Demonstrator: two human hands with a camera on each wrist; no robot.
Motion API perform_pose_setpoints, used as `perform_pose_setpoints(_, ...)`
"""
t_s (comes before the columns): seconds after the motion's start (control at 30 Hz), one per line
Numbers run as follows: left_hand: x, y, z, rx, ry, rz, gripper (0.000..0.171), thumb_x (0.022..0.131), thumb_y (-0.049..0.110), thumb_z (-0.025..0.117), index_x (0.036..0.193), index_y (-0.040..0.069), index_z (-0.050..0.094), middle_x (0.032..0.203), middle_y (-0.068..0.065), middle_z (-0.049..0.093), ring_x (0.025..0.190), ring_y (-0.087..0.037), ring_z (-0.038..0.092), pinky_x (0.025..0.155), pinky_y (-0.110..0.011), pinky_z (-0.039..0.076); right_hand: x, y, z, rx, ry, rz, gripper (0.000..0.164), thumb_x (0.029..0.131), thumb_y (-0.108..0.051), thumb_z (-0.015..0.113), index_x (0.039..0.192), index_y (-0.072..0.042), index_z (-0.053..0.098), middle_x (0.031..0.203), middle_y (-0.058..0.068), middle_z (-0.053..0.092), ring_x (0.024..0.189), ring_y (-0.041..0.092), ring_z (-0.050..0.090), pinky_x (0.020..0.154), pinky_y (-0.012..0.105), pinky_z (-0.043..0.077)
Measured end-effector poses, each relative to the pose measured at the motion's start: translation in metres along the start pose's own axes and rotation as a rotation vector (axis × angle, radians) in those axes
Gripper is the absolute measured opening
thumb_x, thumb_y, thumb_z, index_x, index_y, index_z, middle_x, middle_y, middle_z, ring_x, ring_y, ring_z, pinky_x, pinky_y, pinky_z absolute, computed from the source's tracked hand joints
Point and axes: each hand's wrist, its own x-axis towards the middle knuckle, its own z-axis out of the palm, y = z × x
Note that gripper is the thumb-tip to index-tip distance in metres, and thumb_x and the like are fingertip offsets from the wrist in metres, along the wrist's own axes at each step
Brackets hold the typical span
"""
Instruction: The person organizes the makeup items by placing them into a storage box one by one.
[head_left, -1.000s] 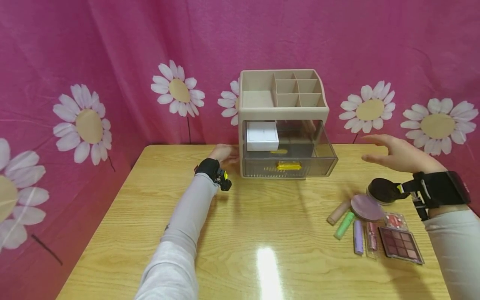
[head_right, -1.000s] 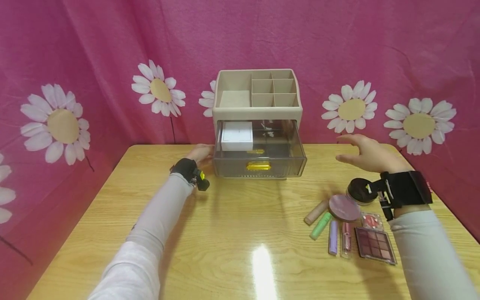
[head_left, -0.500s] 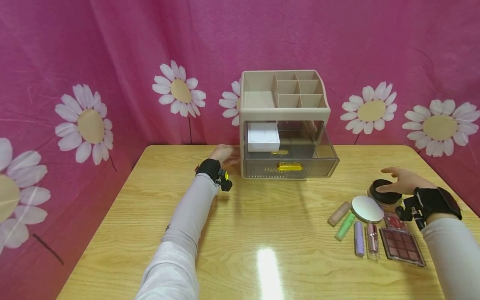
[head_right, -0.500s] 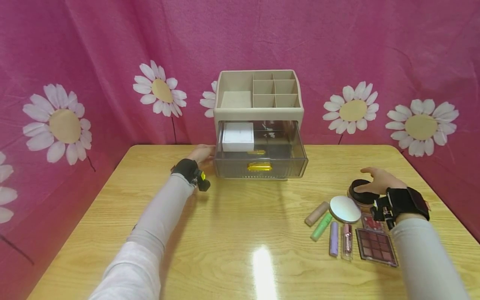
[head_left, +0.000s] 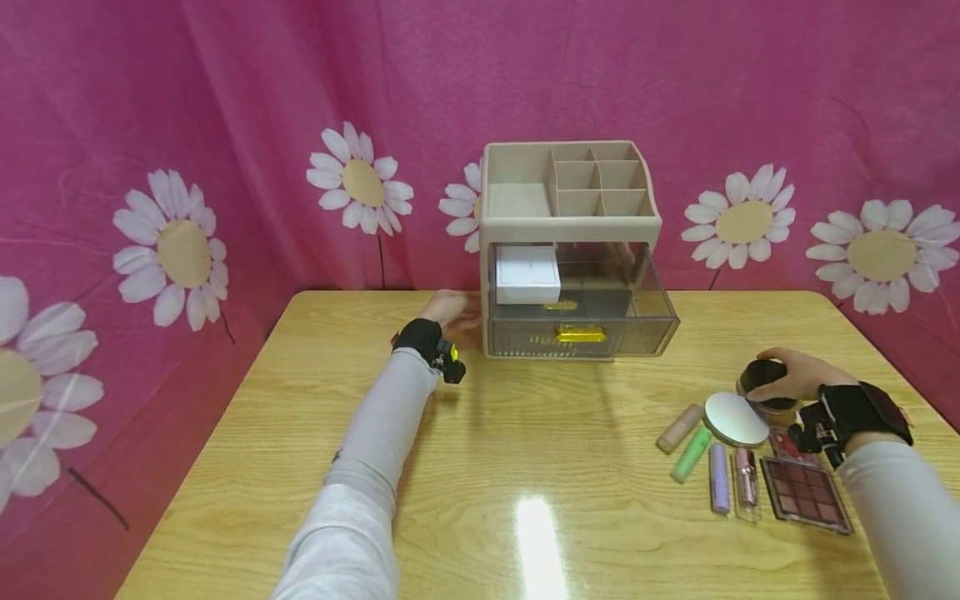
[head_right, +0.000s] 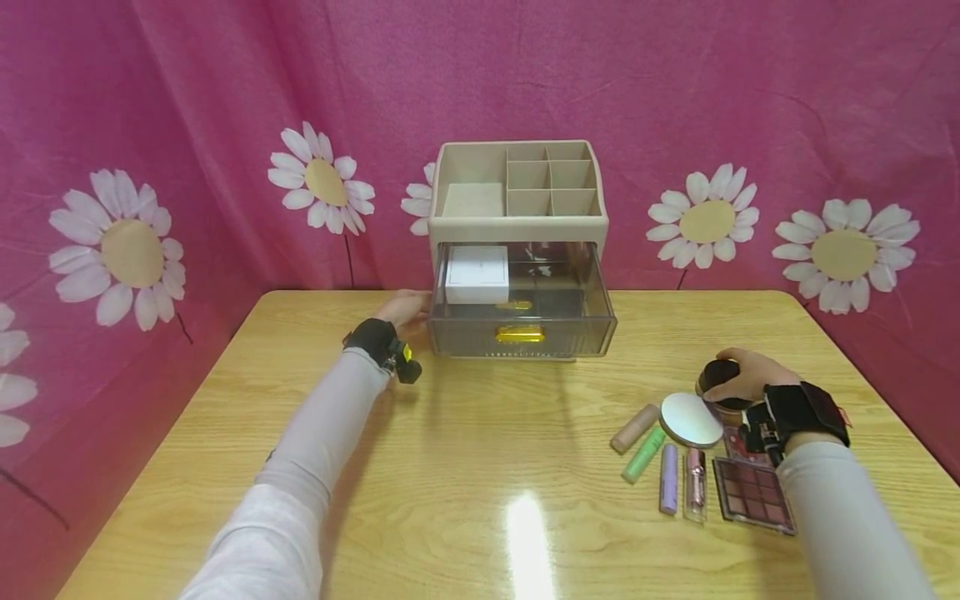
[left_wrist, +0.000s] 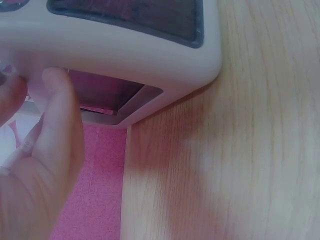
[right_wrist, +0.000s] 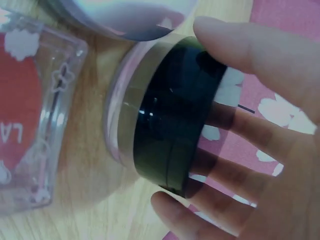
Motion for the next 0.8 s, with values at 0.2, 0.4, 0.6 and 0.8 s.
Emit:
perform_pose_setpoints(0.2, 0.001, -0.001, 0.0, -0.046, -0.018, -0.008, 0.038, 0.089, -0.006, 0.05, 0.127, -0.004, 0.05, 0.121, -0.019, 0.052, 0.091, -0.024, 0.054, 0.098, -0.038, 0.042, 0.002, 0.0, 0.0, 0.014, -0.013, 0.019, 0.084, 0.071, -0.036, 0.076, 0.119, 0.02, 0.034, 0.106, 0.042, 0.043, 0.094, 0.052, 0.046, 0.075, 0.059, 0.045)
perform_pose_setpoints(0.4, 0.011, -0.005, -0.002, -0.073, -0.015, -0.009, 0.037, 0.088, -0.008, 0.05, 0.125, -0.006, 0.051, 0.117, -0.019, 0.054, 0.091, -0.025, 0.055, 0.096, -0.038, 0.044, 0.005, 0.003, 0.0, 0.013, -0.005, 0.01, 0.084, 0.07, -0.035, 0.077, 0.117, 0.021, 0.034, 0.104, 0.041, 0.045, 0.092, 0.05, 0.048, 0.072, 0.054, 0.047)
perform_pose_setpoints(0.6, 0.037, -0.018, -0.008, -0.046, -0.014, 0.029, 0.033, 0.087, -0.005, 0.053, 0.119, -0.004, 0.056, 0.107, -0.016, 0.06, 0.09, -0.024, 0.059, 0.085, -0.033, 0.052, 0.008, 0.005, 0.0, 0.002, 0.011, -0.009, 0.082, 0.069, -0.033, 0.077, 0.116, 0.021, 0.037, 0.101, 0.039, 0.048, 0.089, 0.048, 0.05, 0.07, 0.051, 0.048)
perform_pose_setpoints(0.8, 0.053, -0.026, -0.014, -0.028, -0.026, 0.044, 0.032, 0.087, -0.003, 0.054, 0.119, -0.001, 0.058, 0.108, -0.015, 0.062, 0.092, -0.026, 0.06, 0.083, -0.034, 0.052, 0.008, -0.003, -0.01, -0.019, 0.008, -0.02, 0.078, 0.071, -0.031, 0.076, 0.117, 0.019, 0.039, 0.102, 0.039, 0.048, 0.089, 0.047, 0.05, 0.069, 0.052, 0.049)
